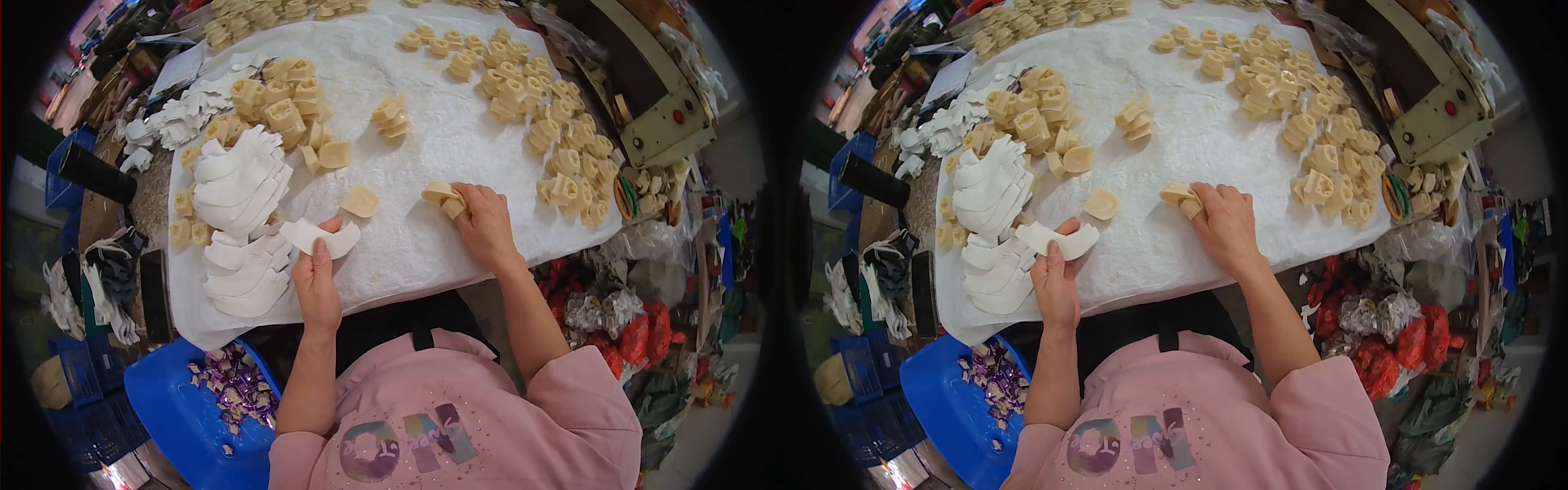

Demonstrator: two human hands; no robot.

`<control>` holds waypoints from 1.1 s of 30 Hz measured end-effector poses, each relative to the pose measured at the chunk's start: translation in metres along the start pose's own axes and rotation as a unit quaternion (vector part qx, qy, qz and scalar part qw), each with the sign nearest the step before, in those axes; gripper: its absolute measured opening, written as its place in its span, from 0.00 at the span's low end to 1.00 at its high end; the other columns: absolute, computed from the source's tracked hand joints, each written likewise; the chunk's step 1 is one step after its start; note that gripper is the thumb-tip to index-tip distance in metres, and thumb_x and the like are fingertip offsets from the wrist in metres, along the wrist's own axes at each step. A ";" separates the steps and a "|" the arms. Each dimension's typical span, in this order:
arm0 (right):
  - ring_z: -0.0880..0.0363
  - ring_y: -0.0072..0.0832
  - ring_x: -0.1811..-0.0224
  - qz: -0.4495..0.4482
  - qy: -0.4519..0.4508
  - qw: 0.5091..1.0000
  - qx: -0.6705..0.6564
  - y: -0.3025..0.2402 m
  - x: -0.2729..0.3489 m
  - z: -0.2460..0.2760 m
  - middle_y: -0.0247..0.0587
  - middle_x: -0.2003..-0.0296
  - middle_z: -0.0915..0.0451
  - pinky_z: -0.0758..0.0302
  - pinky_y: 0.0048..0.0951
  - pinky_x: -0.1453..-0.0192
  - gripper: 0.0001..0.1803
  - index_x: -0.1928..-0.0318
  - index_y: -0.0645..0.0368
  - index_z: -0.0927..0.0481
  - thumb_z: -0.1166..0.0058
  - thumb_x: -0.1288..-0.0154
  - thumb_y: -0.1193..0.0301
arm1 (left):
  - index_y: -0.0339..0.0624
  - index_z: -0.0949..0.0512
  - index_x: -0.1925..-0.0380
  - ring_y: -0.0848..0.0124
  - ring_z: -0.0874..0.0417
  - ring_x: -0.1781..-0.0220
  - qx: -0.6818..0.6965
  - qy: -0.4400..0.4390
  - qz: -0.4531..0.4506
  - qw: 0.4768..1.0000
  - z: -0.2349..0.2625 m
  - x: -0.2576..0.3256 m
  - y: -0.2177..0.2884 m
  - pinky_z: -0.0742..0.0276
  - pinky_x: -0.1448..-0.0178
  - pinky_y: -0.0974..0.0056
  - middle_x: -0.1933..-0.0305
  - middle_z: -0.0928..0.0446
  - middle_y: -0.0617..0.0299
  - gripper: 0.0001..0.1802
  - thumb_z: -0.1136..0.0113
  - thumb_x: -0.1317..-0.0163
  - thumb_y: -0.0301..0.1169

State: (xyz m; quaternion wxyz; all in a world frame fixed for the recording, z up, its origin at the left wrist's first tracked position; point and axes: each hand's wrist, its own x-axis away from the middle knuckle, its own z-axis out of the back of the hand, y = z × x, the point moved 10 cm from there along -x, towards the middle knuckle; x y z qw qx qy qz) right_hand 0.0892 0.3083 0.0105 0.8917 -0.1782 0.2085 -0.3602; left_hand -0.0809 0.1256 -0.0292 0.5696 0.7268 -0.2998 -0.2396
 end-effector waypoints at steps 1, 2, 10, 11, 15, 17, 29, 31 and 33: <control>0.27 0.43 0.59 -0.002 0.001 1.000 0.002 0.002 0.002 -0.001 0.48 0.64 0.25 0.29 0.39 0.57 0.17 0.52 0.58 0.23 0.49 0.44 0.76 | 0.26 0.33 0.42 0.69 0.23 0.51 0.029 0.025 0.025 0.999 0.000 0.000 -0.001 0.26 0.46 0.65 0.49 0.25 0.51 0.23 0.64 0.26 0.35; 0.27 0.42 0.58 0.026 0.005 0.999 -0.039 -0.004 0.003 -0.003 0.48 0.62 0.25 0.29 0.38 0.57 0.19 0.50 0.57 0.23 0.50 0.45 0.79 | 0.26 0.33 0.42 0.69 0.23 0.51 0.029 0.023 0.026 0.999 0.003 0.000 0.000 0.26 0.46 0.65 0.49 0.25 0.51 0.23 0.64 0.26 0.35; 0.27 0.40 0.57 0.037 0.140 0.981 -0.132 -0.025 0.002 -0.004 0.46 0.57 0.29 0.26 0.34 0.53 0.27 0.49 0.56 0.23 0.48 0.53 0.87 | 0.32 0.34 0.42 0.79 0.38 0.81 0.192 0.025 0.142 0.971 0.000 0.020 -0.007 0.41 0.76 0.73 0.80 0.33 0.64 0.21 0.61 0.26 0.35; 0.27 0.40 0.57 0.038 0.139 0.981 -0.133 -0.026 0.000 -0.005 0.46 0.57 0.29 0.26 0.34 0.53 0.27 0.49 0.56 0.23 0.48 0.53 0.87 | 0.32 0.34 0.42 0.79 0.38 0.81 0.191 0.027 0.141 0.971 0.002 0.021 -0.008 0.41 0.76 0.73 0.80 0.33 0.64 0.21 0.61 0.26 0.35; 0.27 0.39 0.59 0.162 0.065 0.983 -0.052 -0.057 0.001 -0.004 0.47 0.59 0.29 0.26 0.33 0.57 0.23 0.51 0.57 0.23 0.44 0.50 0.83 | 0.32 0.35 0.41 0.76 0.32 0.77 0.205 0.042 0.133 0.969 0.006 0.024 -0.010 0.37 0.74 0.72 0.73 0.27 0.59 0.20 0.62 0.26 0.33; 0.27 0.39 0.60 0.217 0.008 0.975 -0.036 -0.068 0.013 -0.014 0.47 0.60 0.29 0.26 0.33 0.58 0.22 0.51 0.57 0.23 0.42 0.50 0.81 | 0.32 0.35 0.41 0.75 0.30 0.75 0.215 0.051 0.136 0.966 0.008 0.025 -0.013 0.35 0.73 0.71 0.70 0.25 0.57 0.21 0.62 0.26 0.33; 0.26 0.43 0.59 0.114 0.103 0.987 -0.036 -0.039 0.030 0.009 0.48 0.60 0.25 0.26 0.34 0.56 0.30 0.49 0.59 0.25 0.53 0.57 0.91 | 0.30 0.36 0.40 0.72 0.24 0.67 0.216 -0.001 0.128 0.968 0.001 0.031 -0.010 0.31 0.70 0.69 0.58 0.22 0.54 0.23 0.61 0.27 0.37; 0.26 0.43 0.59 0.102 0.048 0.990 -0.080 -0.035 0.032 0.008 0.48 0.60 0.25 0.26 0.34 0.55 0.30 0.49 0.58 0.25 0.54 0.58 0.91 | 0.29 0.35 0.41 0.72 0.24 0.65 0.218 -0.016 0.120 0.969 -0.002 0.033 -0.007 0.30 0.69 0.68 0.57 0.23 0.55 0.23 0.61 0.27 0.37; 0.24 0.40 0.57 0.094 -0.025 0.980 -0.172 -0.042 0.033 0.006 0.47 0.59 0.25 0.26 0.34 0.53 0.28 0.49 0.59 0.25 0.50 0.54 0.90 | 0.29 0.34 0.42 0.73 0.24 0.63 0.212 0.000 0.112 0.971 -0.001 0.035 -0.005 0.30 0.66 0.69 0.55 0.23 0.54 0.23 0.60 0.27 0.36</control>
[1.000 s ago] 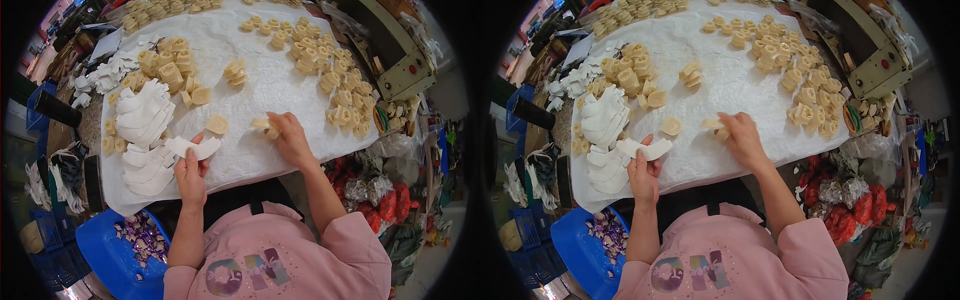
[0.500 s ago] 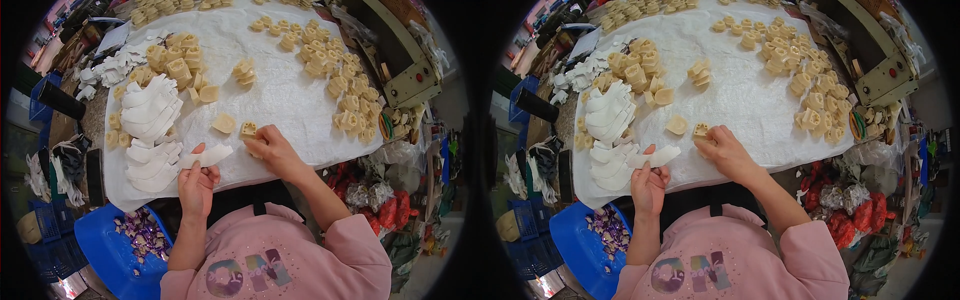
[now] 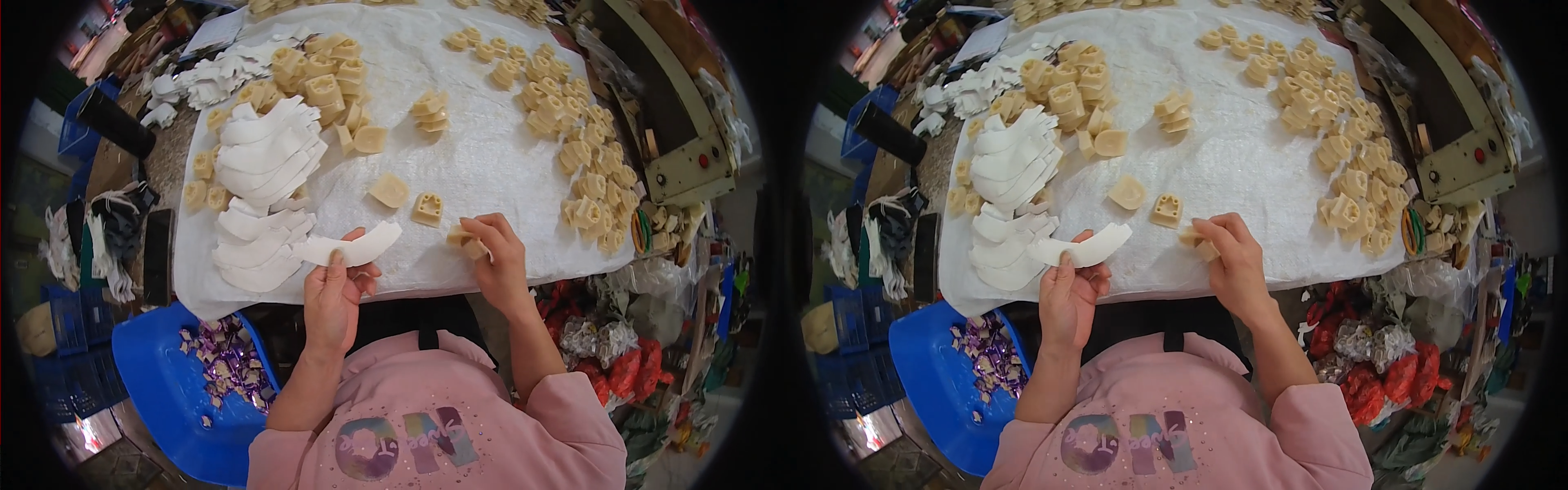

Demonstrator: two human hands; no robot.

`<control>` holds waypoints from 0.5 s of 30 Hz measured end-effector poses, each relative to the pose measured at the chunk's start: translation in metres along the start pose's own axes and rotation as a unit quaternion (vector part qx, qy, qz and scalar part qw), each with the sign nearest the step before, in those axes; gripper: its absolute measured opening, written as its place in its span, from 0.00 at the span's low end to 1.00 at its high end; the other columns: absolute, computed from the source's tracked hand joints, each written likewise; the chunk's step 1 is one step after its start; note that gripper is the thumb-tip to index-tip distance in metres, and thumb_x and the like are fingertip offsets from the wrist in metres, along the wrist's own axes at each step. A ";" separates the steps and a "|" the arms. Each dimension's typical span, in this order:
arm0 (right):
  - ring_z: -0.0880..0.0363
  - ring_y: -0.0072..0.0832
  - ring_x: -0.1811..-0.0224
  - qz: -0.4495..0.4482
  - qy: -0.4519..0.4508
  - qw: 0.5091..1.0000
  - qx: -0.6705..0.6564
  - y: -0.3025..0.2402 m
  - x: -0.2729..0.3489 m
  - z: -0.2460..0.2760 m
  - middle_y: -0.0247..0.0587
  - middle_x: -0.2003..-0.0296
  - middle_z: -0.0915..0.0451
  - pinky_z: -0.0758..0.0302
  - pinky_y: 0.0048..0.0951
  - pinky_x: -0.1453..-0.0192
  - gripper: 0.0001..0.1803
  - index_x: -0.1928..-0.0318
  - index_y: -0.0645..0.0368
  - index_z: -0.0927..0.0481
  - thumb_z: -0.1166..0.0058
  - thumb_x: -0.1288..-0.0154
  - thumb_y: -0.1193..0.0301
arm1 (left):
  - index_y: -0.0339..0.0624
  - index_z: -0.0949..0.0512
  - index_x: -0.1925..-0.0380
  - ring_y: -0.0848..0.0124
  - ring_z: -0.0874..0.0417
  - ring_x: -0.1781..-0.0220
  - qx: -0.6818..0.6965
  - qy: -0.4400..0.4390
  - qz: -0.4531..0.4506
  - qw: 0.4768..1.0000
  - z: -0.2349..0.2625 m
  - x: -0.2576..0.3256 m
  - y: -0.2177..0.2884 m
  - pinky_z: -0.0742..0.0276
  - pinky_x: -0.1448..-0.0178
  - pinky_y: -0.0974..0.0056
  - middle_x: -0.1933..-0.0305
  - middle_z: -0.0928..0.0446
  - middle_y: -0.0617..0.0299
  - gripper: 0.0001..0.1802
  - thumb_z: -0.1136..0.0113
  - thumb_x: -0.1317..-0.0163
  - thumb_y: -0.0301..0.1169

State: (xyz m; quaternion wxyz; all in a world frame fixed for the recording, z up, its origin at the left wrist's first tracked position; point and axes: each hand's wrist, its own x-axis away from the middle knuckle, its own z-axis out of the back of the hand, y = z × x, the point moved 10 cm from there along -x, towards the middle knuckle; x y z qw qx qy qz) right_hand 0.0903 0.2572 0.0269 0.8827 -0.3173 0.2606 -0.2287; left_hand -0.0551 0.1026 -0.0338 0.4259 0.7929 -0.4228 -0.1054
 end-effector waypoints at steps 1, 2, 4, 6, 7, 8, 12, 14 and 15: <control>0.24 0.40 0.57 0.003 -0.004 1.000 -0.003 -0.010 -0.001 0.000 0.47 0.59 0.25 0.26 0.34 0.53 0.28 0.49 0.59 0.25 0.50 0.54 0.90 | 0.28 0.33 0.43 0.74 0.24 0.62 -0.005 0.006 -0.006 1.000 -0.002 0.001 0.001 0.29 0.64 0.70 0.53 0.23 0.53 0.22 0.60 0.27 0.36; 0.24 0.40 0.57 0.004 0.011 0.982 -0.189 -0.022 -0.002 -0.001 0.47 0.59 0.25 0.26 0.33 0.53 0.25 0.49 0.60 0.25 0.47 0.51 0.88 | 0.28 0.33 0.43 0.74 0.24 0.62 -0.005 0.010 -0.007 1.000 -0.003 0.002 0.001 0.29 0.64 0.70 0.53 0.23 0.53 0.22 0.60 0.27 0.36; 0.22 0.37 0.57 0.019 0.033 0.921 -0.387 -0.048 -0.007 -0.007 0.47 0.56 0.24 0.24 0.31 0.54 0.18 0.51 0.62 0.26 0.42 0.43 0.82 | 0.27 0.32 0.44 0.74 0.25 0.59 0.006 0.033 -0.025 0.999 -0.002 0.005 0.007 0.29 0.59 0.70 0.48 0.25 0.52 0.21 0.58 0.27 0.34; 0.22 0.37 0.57 0.076 0.029 0.934 -0.349 -0.072 -0.013 -0.013 0.48 0.56 0.24 0.24 0.31 0.54 0.18 0.51 0.62 0.26 0.43 0.43 0.83 | 0.27 0.32 0.44 0.73 0.24 0.57 0.015 0.026 -0.036 0.999 -0.006 0.007 0.008 0.27 0.55 0.69 0.46 0.26 0.51 0.20 0.59 0.27 0.33; 0.22 0.37 0.57 0.131 0.027 0.942 -0.308 -0.087 -0.013 -0.015 0.48 0.56 0.23 0.24 0.31 0.54 0.18 0.52 0.61 0.27 0.44 0.43 0.83 | 0.26 0.32 0.44 0.72 0.23 0.54 0.024 0.016 -0.045 0.999 -0.010 0.009 0.010 0.26 0.51 0.68 0.45 0.27 0.51 0.20 0.59 0.27 0.32; 0.22 0.39 0.57 0.153 0.047 0.946 -0.281 -0.093 -0.011 -0.017 0.47 0.57 0.23 0.24 0.31 0.55 0.18 0.52 0.60 0.27 0.45 0.43 0.84 | 0.26 0.32 0.44 0.72 0.23 0.54 0.024 0.019 -0.048 0.998 -0.013 0.012 0.013 0.26 0.51 0.68 0.45 0.27 0.51 0.20 0.59 0.27 0.32; 0.24 0.41 0.58 0.235 0.122 0.933 -0.242 -0.104 -0.006 -0.019 0.45 0.57 0.22 0.26 0.35 0.55 0.23 0.51 0.57 0.27 0.47 0.47 0.88 | 0.25 0.32 0.45 0.69 0.24 0.46 0.047 -0.031 -0.030 0.998 -0.034 0.021 0.022 0.27 0.41 0.65 0.45 0.27 0.50 0.19 0.59 0.27 0.31; 0.24 0.41 0.58 0.251 0.125 0.930 -0.236 -0.104 -0.003 -0.022 0.45 0.57 0.22 0.26 0.35 0.56 0.24 0.50 0.57 0.26 0.47 0.49 0.89 | 0.24 0.32 0.45 0.68 0.24 0.44 0.041 -0.048 -0.034 0.997 -0.038 0.024 0.025 0.28 0.39 0.65 0.45 0.27 0.49 0.20 0.60 0.27 0.31; 0.24 0.40 0.59 0.267 0.130 0.928 -0.227 -0.106 -0.001 -0.022 0.45 0.57 0.22 0.27 0.35 0.56 0.25 0.50 0.57 0.26 0.47 0.51 0.90 | 0.24 0.32 0.45 0.68 0.24 0.45 0.043 -0.045 -0.035 0.997 -0.037 0.025 0.026 0.28 0.39 0.65 0.45 0.27 0.49 0.19 0.60 0.27 0.30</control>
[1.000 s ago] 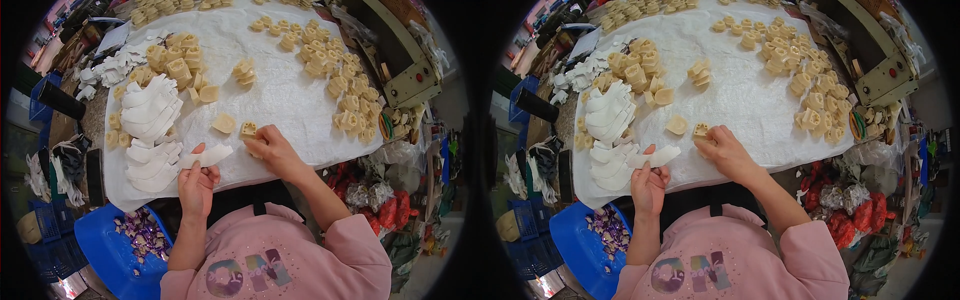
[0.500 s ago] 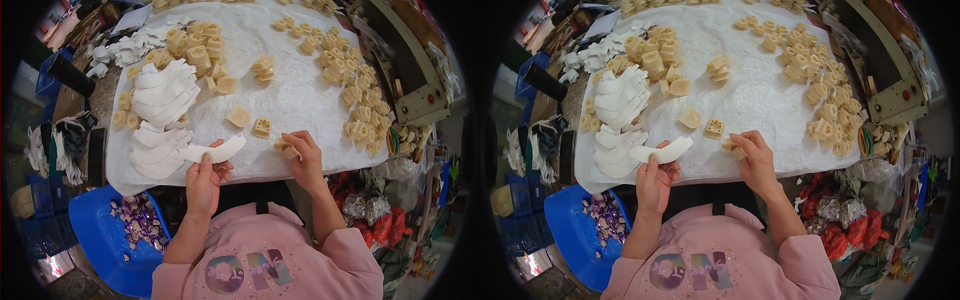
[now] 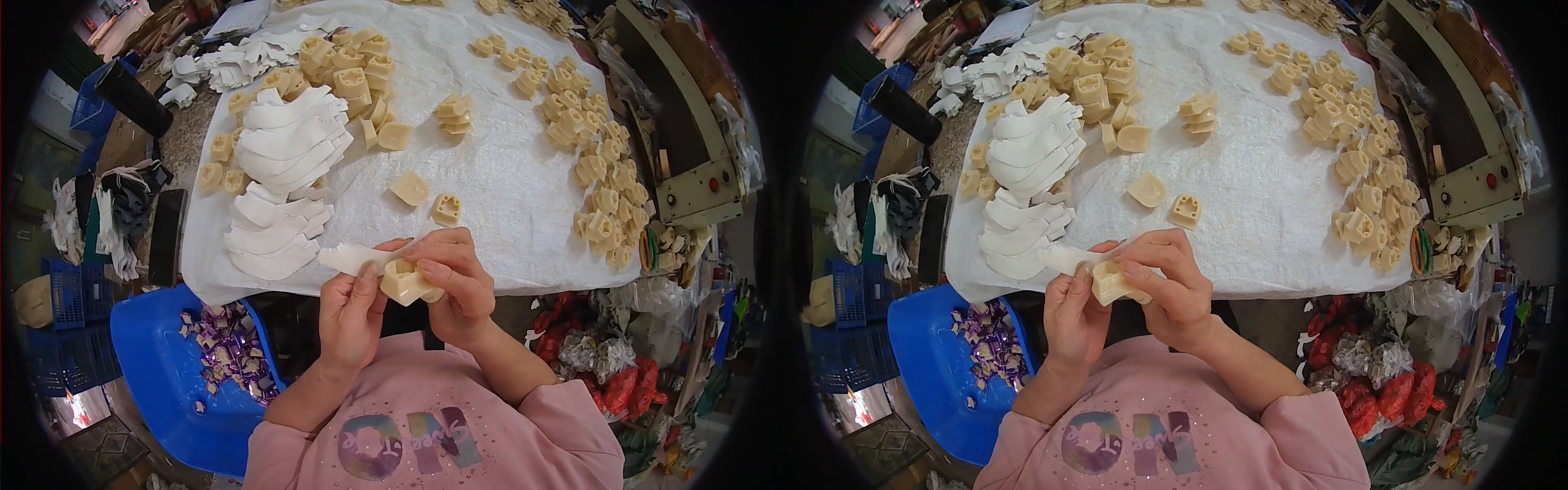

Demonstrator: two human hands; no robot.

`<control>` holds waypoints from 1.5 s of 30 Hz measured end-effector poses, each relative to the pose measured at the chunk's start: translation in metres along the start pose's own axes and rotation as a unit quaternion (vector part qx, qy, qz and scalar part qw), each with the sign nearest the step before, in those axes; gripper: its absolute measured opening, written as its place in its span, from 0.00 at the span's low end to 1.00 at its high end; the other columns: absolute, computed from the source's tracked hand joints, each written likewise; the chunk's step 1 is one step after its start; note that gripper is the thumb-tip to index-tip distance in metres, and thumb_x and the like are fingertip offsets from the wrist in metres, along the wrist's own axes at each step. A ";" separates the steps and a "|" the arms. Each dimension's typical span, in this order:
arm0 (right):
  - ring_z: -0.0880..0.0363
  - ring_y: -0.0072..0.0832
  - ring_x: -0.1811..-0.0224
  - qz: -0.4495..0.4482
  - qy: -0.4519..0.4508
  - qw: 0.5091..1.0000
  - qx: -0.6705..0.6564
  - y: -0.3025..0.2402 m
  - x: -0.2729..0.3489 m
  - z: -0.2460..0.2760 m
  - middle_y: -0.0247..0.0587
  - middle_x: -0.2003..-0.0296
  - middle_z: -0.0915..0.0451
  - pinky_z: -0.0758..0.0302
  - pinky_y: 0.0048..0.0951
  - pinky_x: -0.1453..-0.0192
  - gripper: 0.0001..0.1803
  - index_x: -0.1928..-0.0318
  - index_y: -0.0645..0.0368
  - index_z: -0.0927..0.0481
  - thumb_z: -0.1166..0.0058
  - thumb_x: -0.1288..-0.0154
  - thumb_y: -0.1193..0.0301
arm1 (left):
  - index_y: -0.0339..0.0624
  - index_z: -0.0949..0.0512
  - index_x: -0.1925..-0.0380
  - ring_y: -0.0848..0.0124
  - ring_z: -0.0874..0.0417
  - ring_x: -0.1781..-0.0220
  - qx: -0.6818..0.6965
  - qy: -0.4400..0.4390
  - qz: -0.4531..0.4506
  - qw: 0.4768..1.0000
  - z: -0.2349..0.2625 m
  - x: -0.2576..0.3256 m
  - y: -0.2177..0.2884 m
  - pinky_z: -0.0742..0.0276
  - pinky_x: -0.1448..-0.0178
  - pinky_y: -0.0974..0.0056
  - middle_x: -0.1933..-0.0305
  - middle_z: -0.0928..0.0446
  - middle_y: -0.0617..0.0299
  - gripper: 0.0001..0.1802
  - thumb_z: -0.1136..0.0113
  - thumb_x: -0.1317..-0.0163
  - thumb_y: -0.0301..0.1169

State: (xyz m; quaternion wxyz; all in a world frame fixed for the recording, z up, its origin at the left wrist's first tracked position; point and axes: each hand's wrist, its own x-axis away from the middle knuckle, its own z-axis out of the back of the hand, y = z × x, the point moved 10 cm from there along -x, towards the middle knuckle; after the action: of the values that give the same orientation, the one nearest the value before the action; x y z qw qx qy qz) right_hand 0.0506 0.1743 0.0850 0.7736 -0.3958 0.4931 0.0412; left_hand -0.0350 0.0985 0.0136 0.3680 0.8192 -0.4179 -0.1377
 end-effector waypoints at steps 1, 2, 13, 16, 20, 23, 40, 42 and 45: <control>0.24 0.40 0.59 0.000 0.000 1.000 0.001 0.000 0.000 0.000 0.45 0.57 0.22 0.27 0.35 0.56 0.25 0.50 0.57 0.26 0.47 0.51 0.90 | 0.24 0.32 0.45 0.69 0.24 0.45 0.002 0.002 0.000 1.000 0.000 0.000 0.000 0.28 0.40 0.66 0.45 0.27 0.48 0.19 0.60 0.27 0.30; 0.25 0.40 0.59 0.003 0.005 1.000 0.006 -0.001 -0.001 0.001 0.45 0.57 0.22 0.26 0.35 0.56 0.26 0.50 0.57 0.26 0.47 0.52 0.90 | 0.24 0.32 0.45 0.69 0.24 0.45 0.003 0.001 0.001 1.000 0.000 0.001 -0.001 0.28 0.40 0.66 0.45 0.27 0.48 0.19 0.60 0.27 0.30; 0.28 0.39 0.62 0.023 0.033 0.997 0.071 -0.001 0.002 0.007 0.43 0.58 0.21 0.29 0.34 0.59 0.29 0.49 0.57 0.26 0.46 0.55 0.89 | 0.19 0.34 0.45 0.65 0.26 0.42 -0.120 0.010 -0.060 0.991 -0.011 0.008 0.005 0.29 0.39 0.63 0.41 0.30 0.44 0.22 0.65 0.26 0.30; 0.31 0.36 0.64 0.032 0.029 0.991 0.124 -0.004 -0.003 0.008 0.41 0.59 0.20 0.33 0.34 0.58 0.28 0.50 0.55 0.26 0.46 0.55 0.87 | 0.20 0.33 0.45 0.66 0.24 0.44 -0.154 0.005 -0.093 0.984 -0.011 0.006 0.009 0.28 0.41 0.64 0.43 0.28 0.44 0.22 0.64 0.27 0.31; 0.34 0.34 0.65 0.034 0.028 0.991 0.130 -0.002 -0.006 0.008 0.38 0.59 0.20 0.39 0.35 0.56 0.25 0.52 0.53 0.25 0.44 0.54 0.83 | 0.21 0.29 0.49 0.70 0.22 0.50 -0.330 -0.034 -0.096 0.939 -0.012 0.004 0.017 0.27 0.46 0.68 0.51 0.23 0.48 0.20 0.61 0.28 0.30; 0.34 0.33 0.64 0.037 0.001 0.986 0.162 -0.008 -0.011 0.010 0.35 0.61 0.20 0.43 0.39 0.54 0.21 0.57 0.52 0.23 0.43 0.55 0.80 | 0.25 0.23 0.60 0.79 0.29 0.69 -0.356 0.086 -0.225 0.903 -0.003 0.007 0.057 0.32 0.63 0.74 0.69 0.23 0.60 0.14 0.53 0.30 0.28; 0.34 0.31 0.65 -0.057 -0.211 0.941 0.259 0.002 -0.014 -0.016 0.32 0.71 0.33 0.49 0.42 0.55 0.14 0.70 0.52 0.26 0.45 0.62 0.79 | 0.29 0.21 0.60 0.63 0.21 0.68 -0.569 0.005 -0.333 0.752 -0.035 0.018 0.052 0.26 0.66 0.64 0.67 0.23 0.49 0.10 0.46 0.42 0.16; 0.34 0.31 0.65 -0.051 -0.173 0.952 0.246 0.009 -0.013 -0.010 0.33 0.71 0.32 0.49 0.41 0.55 0.15 0.67 0.53 0.24 0.45 0.60 0.80 | 0.29 0.21 0.59 0.64 0.21 0.68 -0.570 -0.003 -0.356 0.741 -0.039 0.021 0.055 0.26 0.66 0.64 0.66 0.23 0.49 0.11 0.46 0.43 0.15; 0.34 0.31 0.65 -0.051 -0.128 0.976 0.168 0.012 -0.011 -0.002 0.33 0.71 0.31 0.48 0.40 0.54 0.17 0.64 0.54 0.23 0.45 0.59 0.82 | 0.32 0.20 0.58 0.67 0.22 0.67 -0.527 0.005 -0.286 0.800 -0.023 0.011 0.048 0.26 0.64 0.67 0.65 0.23 0.51 0.13 0.44 0.43 0.15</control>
State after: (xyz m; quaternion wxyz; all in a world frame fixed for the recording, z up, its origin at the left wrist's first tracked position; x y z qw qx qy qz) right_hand 0.0377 0.1851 0.0864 0.8866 -0.2766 0.3694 -0.0312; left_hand -0.0438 0.0832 0.0646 0.6890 0.5818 -0.0261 -0.4314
